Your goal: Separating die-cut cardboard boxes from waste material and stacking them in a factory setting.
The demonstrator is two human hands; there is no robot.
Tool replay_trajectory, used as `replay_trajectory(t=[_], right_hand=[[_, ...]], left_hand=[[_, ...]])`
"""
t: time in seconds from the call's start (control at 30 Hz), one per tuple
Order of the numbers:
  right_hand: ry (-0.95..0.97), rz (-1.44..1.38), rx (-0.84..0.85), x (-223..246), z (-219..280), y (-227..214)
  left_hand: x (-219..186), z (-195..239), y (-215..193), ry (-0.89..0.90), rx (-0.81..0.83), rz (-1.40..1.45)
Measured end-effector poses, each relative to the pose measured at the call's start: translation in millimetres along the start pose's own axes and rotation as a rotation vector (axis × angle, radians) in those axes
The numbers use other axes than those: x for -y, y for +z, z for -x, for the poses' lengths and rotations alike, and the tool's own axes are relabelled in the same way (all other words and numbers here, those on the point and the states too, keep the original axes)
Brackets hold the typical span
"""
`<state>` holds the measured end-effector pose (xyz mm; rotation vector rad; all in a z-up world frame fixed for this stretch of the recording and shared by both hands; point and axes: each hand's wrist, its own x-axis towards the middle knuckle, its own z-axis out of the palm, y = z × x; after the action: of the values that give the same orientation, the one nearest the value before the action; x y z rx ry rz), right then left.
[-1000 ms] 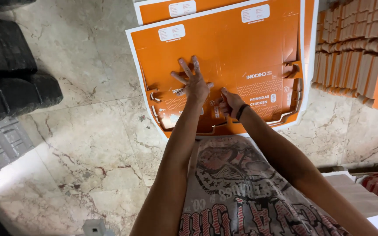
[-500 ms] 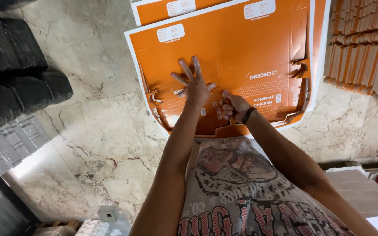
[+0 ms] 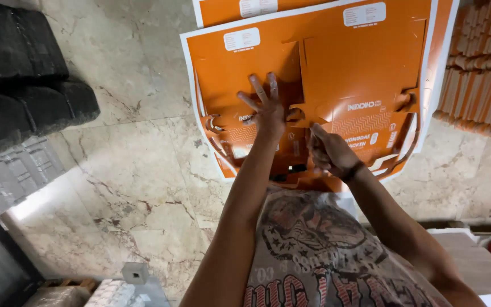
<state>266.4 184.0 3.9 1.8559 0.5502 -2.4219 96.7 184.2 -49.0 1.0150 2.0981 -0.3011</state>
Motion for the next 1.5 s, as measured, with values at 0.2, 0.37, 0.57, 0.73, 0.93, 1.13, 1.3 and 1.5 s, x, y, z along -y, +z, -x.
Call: replay_trajectory(t=[0.2, 0.37, 0.57, 0.73, 0.93, 1.13, 1.3, 1.5], right_hand=[[-0.099, -0.013, -0.071, -9, 4, 13], [-0.191, 0.12, -0.166, -46, -48, 9], [-0.222, 0.24, -0.126, -44, -36, 0], [0.048, -0.153, 0.17, -13, 5, -16], [-0.01, 0.347, 0.251, -6, -3, -70], [-0.217, 0.46, -0.016, 25, -38, -95], [-0.174, 0.698, -0.001, 37, -84, -79], [-0.128, 0.826, -0.096, 31, -102, -79]], left_hand=[[5, -10, 12, 0.016, -0.027, -0.038], [31, 2, 0, 0.098, 0.032, 0.089], [80, 33, 68, 0.166, 0.094, 0.512], [53, 12, 144, 0.034, 0.358, 1.258], [3, 61, 46, -0.039, 0.373, 1.091], [-8, 54, 69, 0.082, 0.155, 0.806], [-16, 58, 68, 0.045, 0.083, 0.825], [-17, 57, 58, -0.196, 0.227, 1.06]])
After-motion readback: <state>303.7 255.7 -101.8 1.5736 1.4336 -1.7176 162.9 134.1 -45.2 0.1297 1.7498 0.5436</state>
